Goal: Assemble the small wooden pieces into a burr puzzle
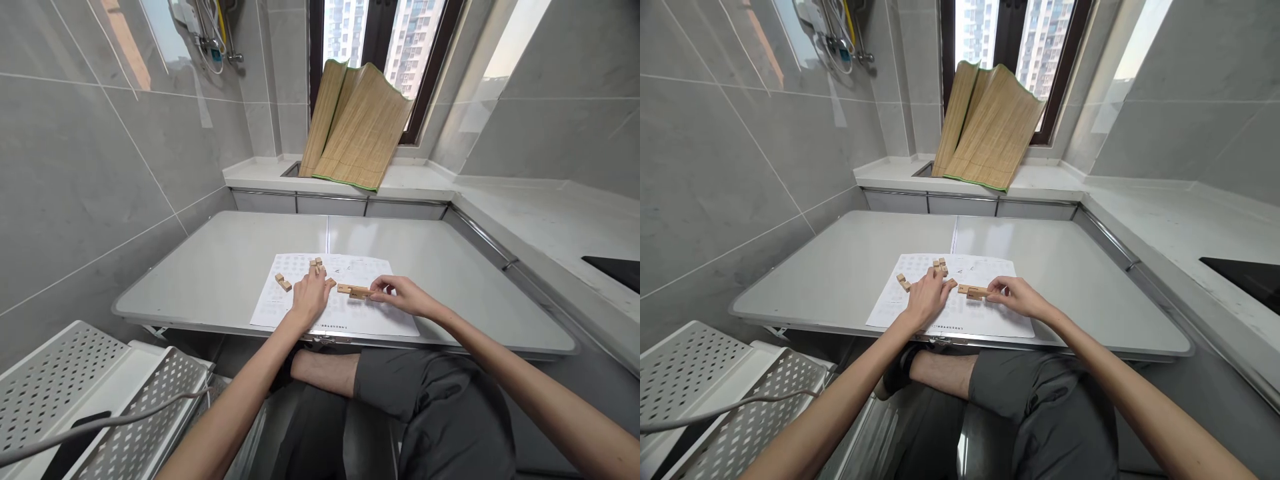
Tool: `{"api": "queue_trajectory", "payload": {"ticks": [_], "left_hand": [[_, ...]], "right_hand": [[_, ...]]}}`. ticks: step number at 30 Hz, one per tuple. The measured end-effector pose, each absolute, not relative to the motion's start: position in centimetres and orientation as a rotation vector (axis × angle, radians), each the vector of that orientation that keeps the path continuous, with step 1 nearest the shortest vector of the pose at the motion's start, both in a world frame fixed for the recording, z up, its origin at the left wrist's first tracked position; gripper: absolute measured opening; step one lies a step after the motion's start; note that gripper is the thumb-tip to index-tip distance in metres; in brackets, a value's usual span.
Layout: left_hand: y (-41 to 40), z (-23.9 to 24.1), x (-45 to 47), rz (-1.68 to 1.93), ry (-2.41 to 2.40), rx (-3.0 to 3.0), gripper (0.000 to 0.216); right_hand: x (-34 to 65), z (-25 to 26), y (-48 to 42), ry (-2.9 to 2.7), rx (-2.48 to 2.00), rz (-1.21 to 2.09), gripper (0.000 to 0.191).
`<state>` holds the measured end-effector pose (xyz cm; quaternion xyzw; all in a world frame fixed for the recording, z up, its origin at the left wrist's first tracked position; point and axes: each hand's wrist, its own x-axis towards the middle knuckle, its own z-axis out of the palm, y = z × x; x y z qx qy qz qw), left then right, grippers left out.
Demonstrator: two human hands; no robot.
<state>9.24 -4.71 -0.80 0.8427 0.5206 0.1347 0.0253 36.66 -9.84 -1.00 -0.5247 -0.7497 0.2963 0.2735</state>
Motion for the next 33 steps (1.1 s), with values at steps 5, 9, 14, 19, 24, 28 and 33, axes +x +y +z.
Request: {"api": "queue_trajectory", "payload": {"ticks": [5,9,14,19,24,28,33], "left_hand": [[-4.2,-1.4,11.3,0.500,1.328,2.732,0.028],[-3.8,-2.2,12.8,0.524,1.221,2.739,0.025],[-3.3,-2.8,13.4,0.524,1.158,2.706,0.019],[-3.5,-2.8,13.2,0.518,1.117,2.645,0.014],[-4.6,-2.7,12.3,0.605,1.215,2.484,0.018],[-5.0,-2.9,11.9,0.751,1.112,2.116,0.029],[-5.0,-3.9,12.3,0.829,0.951,1.897,0.030]], "right_hand": [[37.3,0.1,-9.5,-1.870,-1.437,0.786,0.040],[37.6,0.4,-9.5,-1.736,-1.499,0.796,0.045],[38.0,-0.6,-9.8,-1.589,-1.474,0.884,0.053],[37.1,-1.2,-10.3,-1.556,-1.413,1.047,0.052],[34.8,-0.7,-11.0,-1.518,-1.321,1.272,0.050],[33.8,0.0,-11.3,-1.550,-1.325,1.313,0.049],[33.3,0.4,-11.3,-1.525,-1.375,1.320,0.048]]}}
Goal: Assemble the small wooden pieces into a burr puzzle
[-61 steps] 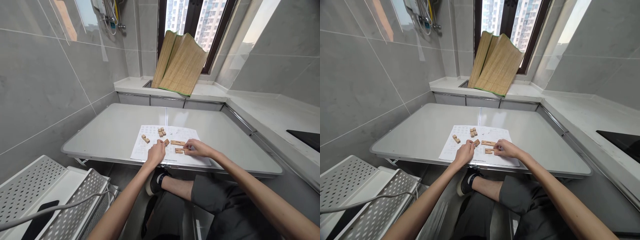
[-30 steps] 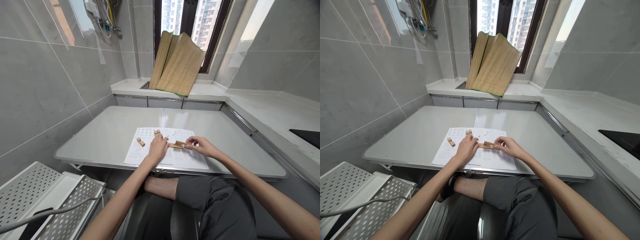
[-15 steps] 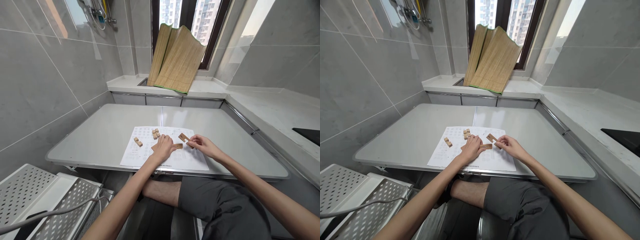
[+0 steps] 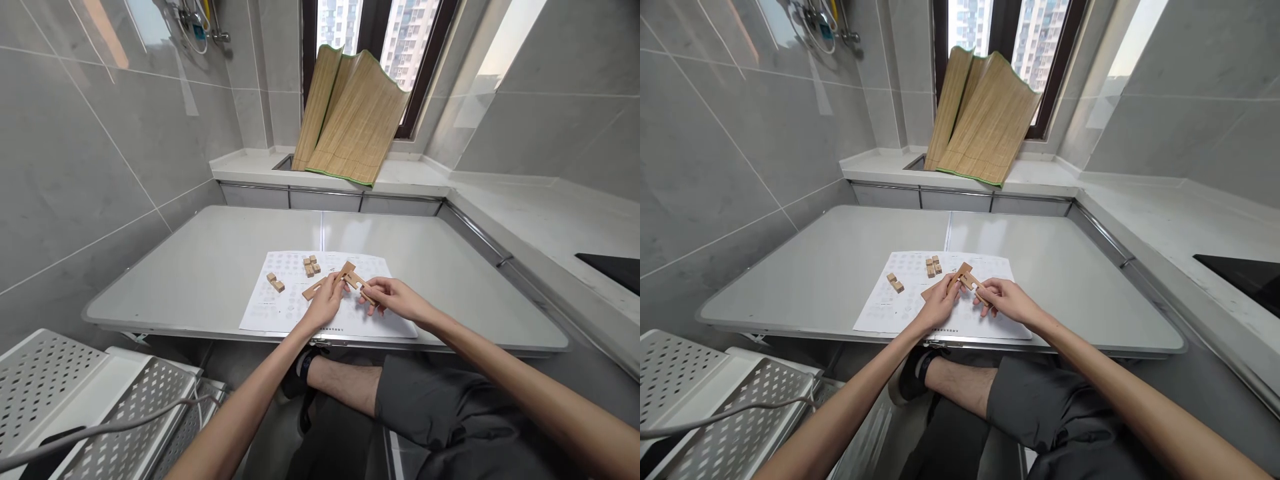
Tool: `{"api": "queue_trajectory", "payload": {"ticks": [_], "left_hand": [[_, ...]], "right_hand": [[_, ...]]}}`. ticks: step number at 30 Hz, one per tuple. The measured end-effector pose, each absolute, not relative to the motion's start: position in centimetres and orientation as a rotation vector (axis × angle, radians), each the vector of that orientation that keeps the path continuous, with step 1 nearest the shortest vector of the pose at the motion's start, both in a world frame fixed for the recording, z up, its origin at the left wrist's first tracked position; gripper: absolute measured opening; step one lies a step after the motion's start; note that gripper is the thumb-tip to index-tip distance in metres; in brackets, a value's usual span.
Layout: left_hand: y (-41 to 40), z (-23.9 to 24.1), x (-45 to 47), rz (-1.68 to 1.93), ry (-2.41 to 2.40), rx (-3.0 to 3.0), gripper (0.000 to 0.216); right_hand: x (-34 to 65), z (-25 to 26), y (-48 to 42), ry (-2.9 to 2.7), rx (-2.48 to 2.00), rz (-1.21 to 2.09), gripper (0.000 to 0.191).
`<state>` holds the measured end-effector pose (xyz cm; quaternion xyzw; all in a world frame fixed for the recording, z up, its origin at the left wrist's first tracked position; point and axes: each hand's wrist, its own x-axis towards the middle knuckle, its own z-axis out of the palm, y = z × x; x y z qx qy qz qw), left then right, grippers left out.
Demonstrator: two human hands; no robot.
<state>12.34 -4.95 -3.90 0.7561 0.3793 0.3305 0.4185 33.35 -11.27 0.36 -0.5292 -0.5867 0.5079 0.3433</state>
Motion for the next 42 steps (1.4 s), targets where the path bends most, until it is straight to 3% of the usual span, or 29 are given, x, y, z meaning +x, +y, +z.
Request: {"api": "queue_trajectory", "payload": {"ticks": [13,26,42], "left_hand": [[-5.3,-3.3,13.0,0.882,0.796,2.077,0.047],[-4.1,-4.2,13.4,0.828,0.704,2.201,0.055],[-3.4,-3.8,12.8,0.932,0.800,2.086,0.046]], "right_hand": [[33.3,1.4,-11.7,-1.500,-1.529,1.227,0.029],[33.6,-0.3,-10.3,-1.333,-1.418,1.324,0.039],[33.5,0.1,-10.1,-1.225,-1.302,1.559,0.049]]}}
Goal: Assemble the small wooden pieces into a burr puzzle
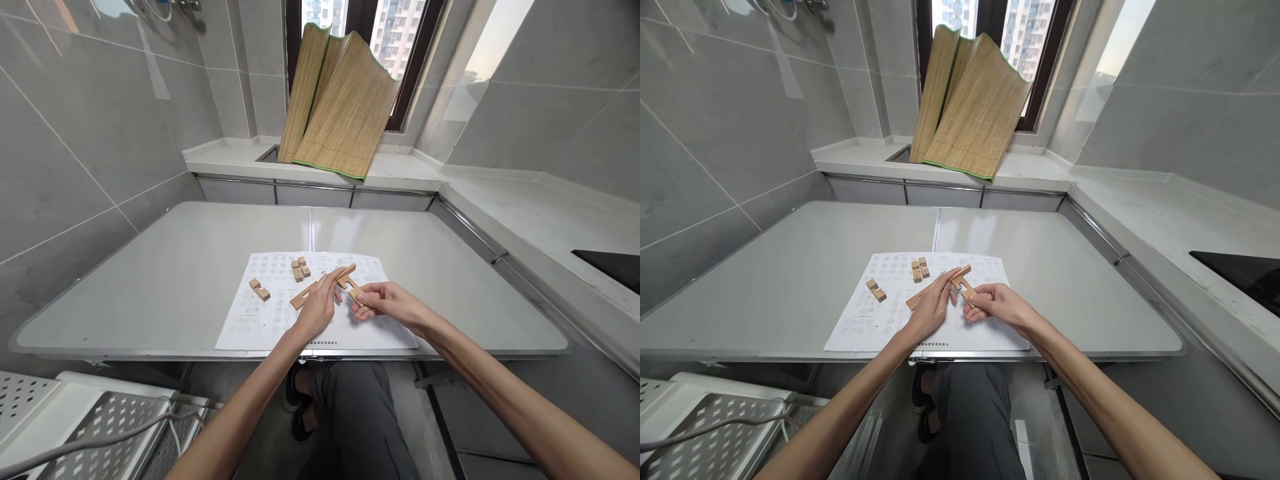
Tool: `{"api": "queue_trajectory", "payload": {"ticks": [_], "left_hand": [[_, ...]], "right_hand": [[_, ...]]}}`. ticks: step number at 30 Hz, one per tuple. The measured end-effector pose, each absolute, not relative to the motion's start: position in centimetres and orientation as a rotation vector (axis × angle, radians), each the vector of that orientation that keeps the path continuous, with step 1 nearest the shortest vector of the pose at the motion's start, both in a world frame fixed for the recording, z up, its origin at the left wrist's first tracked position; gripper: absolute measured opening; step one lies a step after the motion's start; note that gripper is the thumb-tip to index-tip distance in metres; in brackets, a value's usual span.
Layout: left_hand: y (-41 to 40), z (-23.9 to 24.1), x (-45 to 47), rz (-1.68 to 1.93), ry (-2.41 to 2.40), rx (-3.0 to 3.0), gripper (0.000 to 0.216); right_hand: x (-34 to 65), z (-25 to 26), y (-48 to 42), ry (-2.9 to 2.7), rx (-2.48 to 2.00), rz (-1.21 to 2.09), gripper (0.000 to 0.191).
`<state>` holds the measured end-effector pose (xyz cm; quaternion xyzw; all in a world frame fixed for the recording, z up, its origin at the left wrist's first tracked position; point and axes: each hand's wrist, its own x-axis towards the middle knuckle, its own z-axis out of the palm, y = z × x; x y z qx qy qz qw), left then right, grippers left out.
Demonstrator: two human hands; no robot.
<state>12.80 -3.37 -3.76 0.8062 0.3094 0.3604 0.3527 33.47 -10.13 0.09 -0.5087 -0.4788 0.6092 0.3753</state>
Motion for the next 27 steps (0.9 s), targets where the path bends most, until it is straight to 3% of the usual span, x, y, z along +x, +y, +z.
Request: {"api": "queue_trajectory", "payload": {"ticks": [13,27], "left_hand": [[-4.3,-4.3,13.0,0.901,0.741,2.152,0.045],[-4.1,-6.0,13.4,0.944,0.987,2.068,0.023]], "right_hand": [[32.0,-0.3,-8.3,-1.226,-1.253,1.472,0.047],[32.3,-4.4,-5.6,-1.325,-1.095,1.397,0.039]]}}
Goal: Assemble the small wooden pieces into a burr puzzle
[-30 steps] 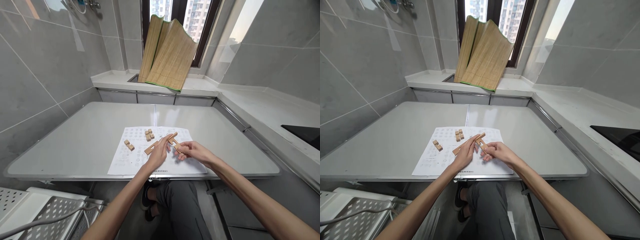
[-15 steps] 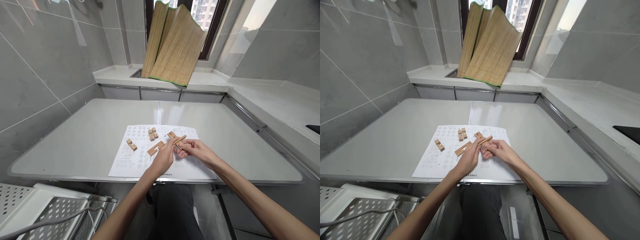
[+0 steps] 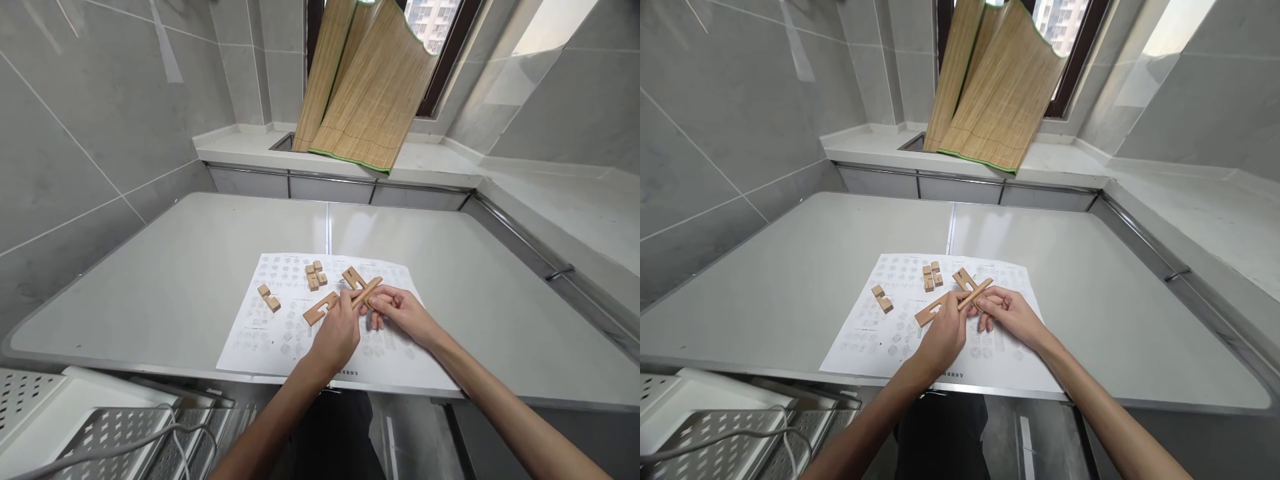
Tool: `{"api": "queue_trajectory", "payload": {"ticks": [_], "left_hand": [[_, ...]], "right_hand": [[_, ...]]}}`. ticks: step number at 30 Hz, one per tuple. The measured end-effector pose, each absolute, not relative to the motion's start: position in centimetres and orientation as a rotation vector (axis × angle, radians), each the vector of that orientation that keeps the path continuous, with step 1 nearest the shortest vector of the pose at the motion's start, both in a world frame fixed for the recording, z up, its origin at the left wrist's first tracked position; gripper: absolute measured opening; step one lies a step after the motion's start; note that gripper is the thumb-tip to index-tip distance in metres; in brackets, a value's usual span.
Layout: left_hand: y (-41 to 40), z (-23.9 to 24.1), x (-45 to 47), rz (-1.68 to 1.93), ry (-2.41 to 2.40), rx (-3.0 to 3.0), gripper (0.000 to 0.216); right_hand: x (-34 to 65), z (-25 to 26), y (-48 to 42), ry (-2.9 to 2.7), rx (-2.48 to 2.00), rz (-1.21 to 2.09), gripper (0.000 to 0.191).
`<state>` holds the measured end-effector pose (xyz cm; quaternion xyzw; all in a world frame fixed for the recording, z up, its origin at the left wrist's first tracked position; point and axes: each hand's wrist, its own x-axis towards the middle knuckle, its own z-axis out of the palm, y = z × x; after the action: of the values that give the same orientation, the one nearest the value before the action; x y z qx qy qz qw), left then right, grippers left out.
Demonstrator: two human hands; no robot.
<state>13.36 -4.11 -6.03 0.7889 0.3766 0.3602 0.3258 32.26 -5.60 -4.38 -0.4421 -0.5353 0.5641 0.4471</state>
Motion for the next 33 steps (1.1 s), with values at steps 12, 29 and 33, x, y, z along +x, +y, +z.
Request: {"api": "queue_trajectory", "payload": {"ticks": [12,29,33], "left_hand": [[-4.3,-5.0,13.0,1.059,0.948,2.346,0.019],[-3.8,-3.4,7.3,0.759,1.557,2.531,0.034],[-3.9,-2.6,7.4,0.702,1.528,2.396,0.035]], "right_hand": [[33.0,-5.5,-5.5,-1.286,-1.031,1.402,0.029],[33.9,-5.0,-5.1,-1.118,-0.945,1.399,0.036],[34.0,-5.0,-5.0,-1.091,-0.920,1.399,0.037]]}}
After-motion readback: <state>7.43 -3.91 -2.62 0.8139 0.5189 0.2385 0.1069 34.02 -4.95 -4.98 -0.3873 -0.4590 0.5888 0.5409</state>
